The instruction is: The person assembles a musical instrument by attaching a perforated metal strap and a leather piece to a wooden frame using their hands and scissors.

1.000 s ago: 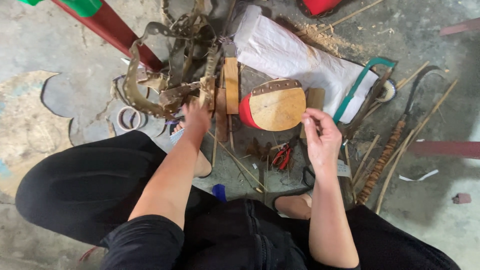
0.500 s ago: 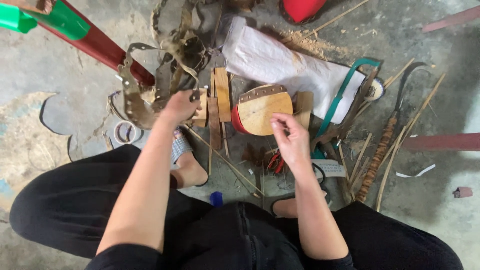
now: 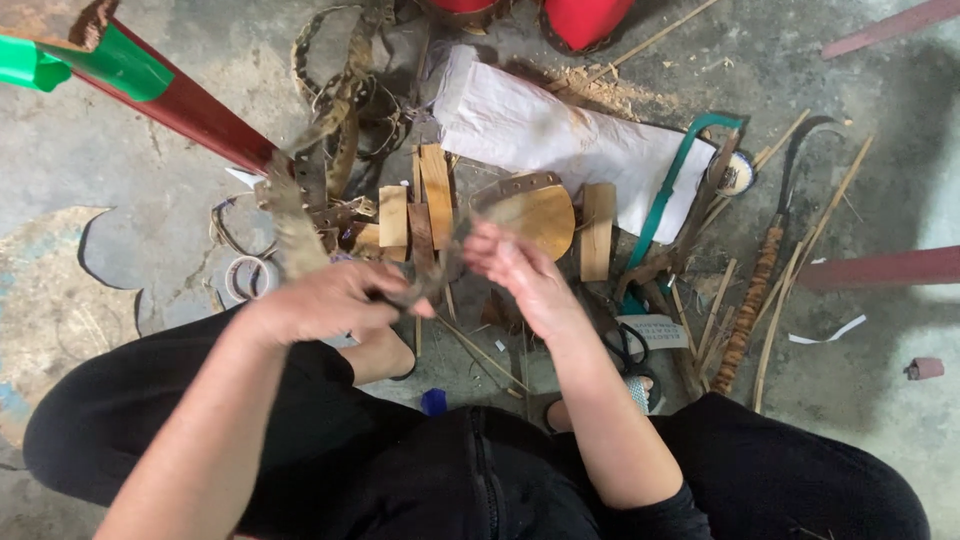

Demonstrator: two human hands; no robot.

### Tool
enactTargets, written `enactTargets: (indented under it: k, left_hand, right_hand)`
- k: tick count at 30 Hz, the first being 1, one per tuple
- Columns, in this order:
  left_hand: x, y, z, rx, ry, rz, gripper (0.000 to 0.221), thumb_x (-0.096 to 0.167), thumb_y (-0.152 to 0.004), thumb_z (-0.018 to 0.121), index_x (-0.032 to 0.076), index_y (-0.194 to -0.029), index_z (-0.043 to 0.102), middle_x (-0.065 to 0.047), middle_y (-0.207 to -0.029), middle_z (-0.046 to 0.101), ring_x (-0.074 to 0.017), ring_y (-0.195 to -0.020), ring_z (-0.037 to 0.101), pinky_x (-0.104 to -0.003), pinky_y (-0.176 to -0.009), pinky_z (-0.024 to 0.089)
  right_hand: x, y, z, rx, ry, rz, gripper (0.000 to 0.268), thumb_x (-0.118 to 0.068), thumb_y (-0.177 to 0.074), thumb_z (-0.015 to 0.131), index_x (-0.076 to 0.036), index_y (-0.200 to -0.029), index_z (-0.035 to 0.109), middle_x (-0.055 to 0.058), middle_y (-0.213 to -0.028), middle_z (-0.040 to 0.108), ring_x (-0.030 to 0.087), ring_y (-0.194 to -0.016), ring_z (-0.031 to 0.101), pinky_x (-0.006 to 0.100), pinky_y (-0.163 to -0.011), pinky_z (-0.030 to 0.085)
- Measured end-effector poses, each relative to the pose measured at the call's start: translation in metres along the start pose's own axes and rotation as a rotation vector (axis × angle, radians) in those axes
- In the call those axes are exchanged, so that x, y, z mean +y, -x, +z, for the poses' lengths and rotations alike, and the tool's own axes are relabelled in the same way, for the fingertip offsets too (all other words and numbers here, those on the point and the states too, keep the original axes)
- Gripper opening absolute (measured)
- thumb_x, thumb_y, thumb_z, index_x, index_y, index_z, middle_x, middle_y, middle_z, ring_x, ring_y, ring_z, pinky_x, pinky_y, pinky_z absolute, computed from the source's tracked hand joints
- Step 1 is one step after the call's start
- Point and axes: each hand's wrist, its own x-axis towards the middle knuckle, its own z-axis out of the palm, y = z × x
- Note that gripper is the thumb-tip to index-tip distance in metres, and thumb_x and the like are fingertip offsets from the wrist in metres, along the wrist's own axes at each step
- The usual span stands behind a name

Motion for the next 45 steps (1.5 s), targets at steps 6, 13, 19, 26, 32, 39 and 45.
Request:
enactTargets:
  k: [6,13,19,26,32,39,45]
  left_hand:
    - [-0.037,-0.031,0.067,-0.225,0.303,0.040,0.031,0.002,-0.094,0.061,0.006,-0.123,0.074,-0.017,-0.112,0.074,-0.0345,-0.112,0.069,-0.048,-0.109,0.048]
    - [-0.003,-0.026,0.082,-0.093,0.146,0.057,0.046,0.022,-0.085,0.070,0.016,-0.131,0.070,-0.014,-0.119,0.076,-0.0357,-0.116,0.069,-0.047,-0.107,0.050]
    - [-0.029,-0.065,0.074,0.323,0.373,0.004,0.079,0.064,-0.095,0.055,0.010,-0.152,0.046,-0.016,-0.153,0.048,-0.0339,-0.144,0.042,-0.049,-0.118,0.036]
    - [-0.121,-0.180,0.118,0.620,0.904,0.015,0.019,0.028,-0.097,0.074,0.011,-0.087,0.075,-0.003,-0.086,0.070,-0.0157,-0.087,0.063,-0.028,-0.079,0.049]
    - [-0.126,-0.197,0.112,0.484,1.267,-0.105,0.038,0.029,-0.086,0.087,0.004,-0.112,0.074,-0.014,-0.100,0.074,-0.0268,-0.092,0.072,-0.038,-0.081,0.056]
    - [-0.099,-0.198,0.102,0.772,0.941,-0.042,0.028,0.025,-0.080,0.091,0.006,-0.094,0.076,-0.004,-0.078,0.064,-0.0125,-0.070,0.063,-0.023,-0.059,0.048]
    - [-0.089,-0.220,0.097,0.906,0.851,0.016,0.014,0.025,-0.081,0.088,0.015,-0.084,0.079,0.001,-0.072,0.063,-0.0067,-0.069,0.053,-0.020,-0.061,0.040]
  right_hand:
    - [0.013,0.006,-0.002,0.063,-0.293,-0.062,0.046,-0.041,-0.107,0.047,-0.010,-0.135,0.066,0.020,-0.112,0.076,0.026,-0.100,0.075,0.032,-0.086,0.055]
    - [0.010,0.027,-0.012,0.300,0.149,0.116,0.022,-0.025,-0.103,0.065,-0.008,-0.099,0.078,0.008,-0.080,0.074,0.013,-0.070,0.067,0.023,-0.064,0.050]
    - [0.084,0.030,-0.024,0.267,1.017,0.006,0.030,-0.031,-0.096,0.070,-0.007,-0.076,0.068,0.018,-0.067,0.066,0.035,-0.070,0.068,0.042,-0.059,0.051]
    - [0.091,0.035,-0.020,0.216,1.239,-0.071,0.034,-0.034,-0.098,0.064,-0.008,-0.076,0.061,0.017,-0.066,0.064,0.037,-0.073,0.069,0.046,-0.058,0.054]
    - [0.130,0.036,-0.045,0.288,0.843,0.142,0.028,-0.029,-0.099,0.066,-0.007,-0.083,0.063,0.024,-0.076,0.065,0.037,-0.076,0.072,0.048,-0.058,0.050]
    - [0.121,0.041,-0.036,0.340,0.356,0.353,0.027,-0.018,-0.099,0.067,-0.006,-0.074,0.066,0.015,-0.057,0.070,0.020,-0.048,0.070,0.028,-0.041,0.054]
    - [0.130,0.038,-0.040,0.432,0.289,0.300,0.027,-0.016,-0.100,0.064,-0.007,-0.075,0.068,0.017,-0.057,0.069,0.022,-0.050,0.071,0.028,-0.044,0.054]
